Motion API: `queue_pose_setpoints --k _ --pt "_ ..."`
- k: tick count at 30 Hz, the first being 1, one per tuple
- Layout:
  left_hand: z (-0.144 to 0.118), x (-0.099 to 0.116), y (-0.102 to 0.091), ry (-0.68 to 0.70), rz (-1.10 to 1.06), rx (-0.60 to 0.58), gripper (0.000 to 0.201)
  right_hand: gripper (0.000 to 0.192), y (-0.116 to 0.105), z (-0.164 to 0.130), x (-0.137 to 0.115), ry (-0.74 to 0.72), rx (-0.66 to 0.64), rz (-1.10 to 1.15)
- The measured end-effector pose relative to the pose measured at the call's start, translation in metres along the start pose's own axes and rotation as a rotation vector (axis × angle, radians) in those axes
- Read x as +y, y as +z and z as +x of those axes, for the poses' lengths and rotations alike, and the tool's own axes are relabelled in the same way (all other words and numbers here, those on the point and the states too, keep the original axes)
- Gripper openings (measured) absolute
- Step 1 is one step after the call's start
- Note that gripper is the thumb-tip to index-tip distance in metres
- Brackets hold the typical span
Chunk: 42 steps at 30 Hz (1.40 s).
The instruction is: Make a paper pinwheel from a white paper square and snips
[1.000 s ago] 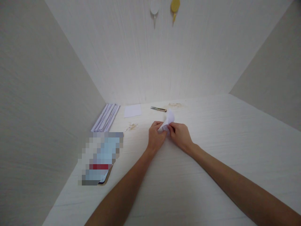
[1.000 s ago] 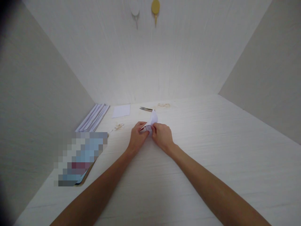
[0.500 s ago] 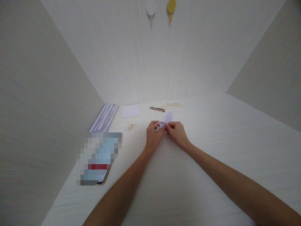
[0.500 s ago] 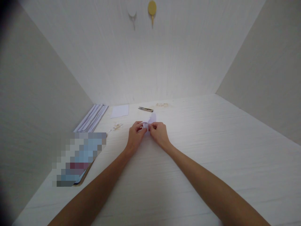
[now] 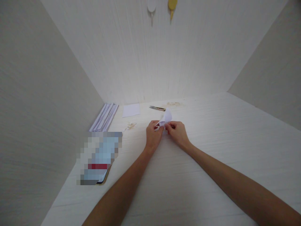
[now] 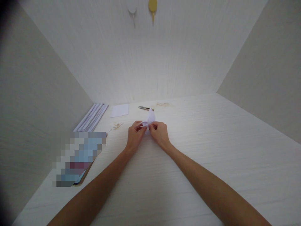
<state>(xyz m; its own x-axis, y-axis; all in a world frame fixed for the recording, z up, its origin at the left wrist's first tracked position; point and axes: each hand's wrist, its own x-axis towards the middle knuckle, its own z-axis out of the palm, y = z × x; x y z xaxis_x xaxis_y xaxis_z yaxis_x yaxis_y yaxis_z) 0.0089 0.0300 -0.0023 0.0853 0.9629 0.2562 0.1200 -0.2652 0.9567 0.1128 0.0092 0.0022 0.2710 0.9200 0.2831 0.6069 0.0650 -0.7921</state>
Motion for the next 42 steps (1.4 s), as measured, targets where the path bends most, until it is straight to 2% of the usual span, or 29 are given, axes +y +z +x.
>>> queue_pose_setpoints --k 3,11,19,25,42 --pt "0.001 0.0 0.0 -0.001 -0.029 0.0 0.016 0.026 0.0 0.0 0.0 -0.006 -0.014 -0.001" --pt "0.0 0.004 -0.001 -0.062 -0.137 -0.105 0.019 0.026 -0.002 0.0 -0.002 0.012 -0.025 0.049" --pt "0.001 0.0 0.0 -0.062 -0.247 -0.12 0.03 0.027 -0.002 0.0 -0.002 0.013 -0.015 0.082" --pt "0.001 -0.002 0.002 -0.093 -0.24 -0.121 0.035 0.026 -0.002 -0.001 -0.003 0.017 -0.003 0.071" --pt "0.001 -0.008 0.002 -0.03 -0.144 -0.118 0.037 0.025 -0.002 0.0 -0.001 0.038 0.032 0.019"
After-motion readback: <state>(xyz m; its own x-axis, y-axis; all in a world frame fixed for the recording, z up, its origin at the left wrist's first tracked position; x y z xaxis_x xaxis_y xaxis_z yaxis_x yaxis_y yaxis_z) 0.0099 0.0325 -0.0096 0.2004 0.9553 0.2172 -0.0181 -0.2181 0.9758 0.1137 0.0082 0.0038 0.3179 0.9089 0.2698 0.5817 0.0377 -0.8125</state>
